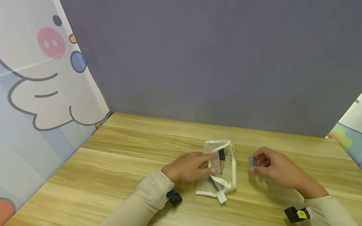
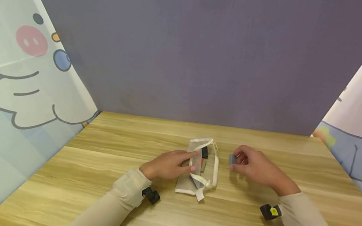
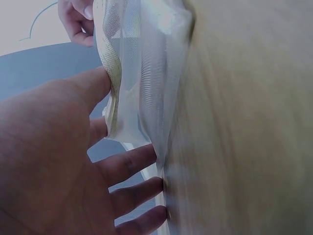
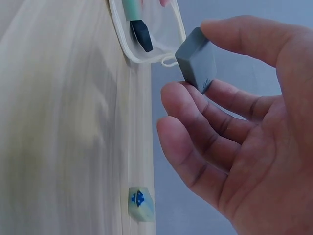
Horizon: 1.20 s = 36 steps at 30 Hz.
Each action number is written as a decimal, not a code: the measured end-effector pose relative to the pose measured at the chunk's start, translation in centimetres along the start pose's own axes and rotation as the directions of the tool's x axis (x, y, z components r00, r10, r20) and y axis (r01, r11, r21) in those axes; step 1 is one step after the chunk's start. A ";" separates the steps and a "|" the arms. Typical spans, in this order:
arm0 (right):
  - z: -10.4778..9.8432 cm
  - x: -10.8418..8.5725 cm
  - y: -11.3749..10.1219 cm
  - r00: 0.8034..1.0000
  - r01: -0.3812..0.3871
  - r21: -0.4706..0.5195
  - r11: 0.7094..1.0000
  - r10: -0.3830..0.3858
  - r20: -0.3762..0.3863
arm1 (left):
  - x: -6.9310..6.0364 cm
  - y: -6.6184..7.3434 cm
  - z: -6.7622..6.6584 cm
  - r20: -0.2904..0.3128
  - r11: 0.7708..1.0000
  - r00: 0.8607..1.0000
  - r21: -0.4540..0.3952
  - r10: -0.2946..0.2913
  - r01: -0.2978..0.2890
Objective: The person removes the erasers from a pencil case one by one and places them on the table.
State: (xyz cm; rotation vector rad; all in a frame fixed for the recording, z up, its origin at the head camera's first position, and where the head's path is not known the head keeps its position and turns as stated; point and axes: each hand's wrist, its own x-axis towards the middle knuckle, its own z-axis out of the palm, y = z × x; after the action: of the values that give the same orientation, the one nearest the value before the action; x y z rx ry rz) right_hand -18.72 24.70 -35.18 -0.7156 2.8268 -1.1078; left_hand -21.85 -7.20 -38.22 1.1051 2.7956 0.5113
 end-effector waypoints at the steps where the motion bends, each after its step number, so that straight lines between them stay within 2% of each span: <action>1: -0.2 0.0 0.0 1.000 -0.003 0.001 1.000 0.003 -0.004 | 0.0 0.0 -0.1 -0.004 1.000 1.000 0.003 0.004 -0.004; 8: -1.1 0.0 0.2 0.999 -0.037 0.024 0.999 0.038 -0.007 | 0.2 -0.3 -0.3 -0.015 1.000 1.000 0.012 0.009 -0.009; 13: -1.4 0.0 0.2 0.998 -0.064 0.001 0.998 0.064 -0.016 | 0.1 -0.2 -0.2 -0.016 1.000 1.000 -0.004 0.003 -0.003; 22: -1.9 -0.5 0.4 0.998 -0.058 -0.026 0.998 0.057 -0.038 | -0.1 0.0 -0.4 -0.005 1.000 1.000 -0.008 -0.005 0.005; 36: -2.8 -1.3 0.8 0.998 -0.063 0.044 0.997 0.064 -0.023 | 0.1 0.0 0.0 -0.003 1.000 1.000 -0.015 0.004 -0.004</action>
State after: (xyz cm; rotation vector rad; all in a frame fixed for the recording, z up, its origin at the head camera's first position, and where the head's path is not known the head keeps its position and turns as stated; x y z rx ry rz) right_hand -18.43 27.53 -33.76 -0.6090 2.8150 -1.1716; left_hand -21.89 -7.14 -38.22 1.1076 2.7884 0.5339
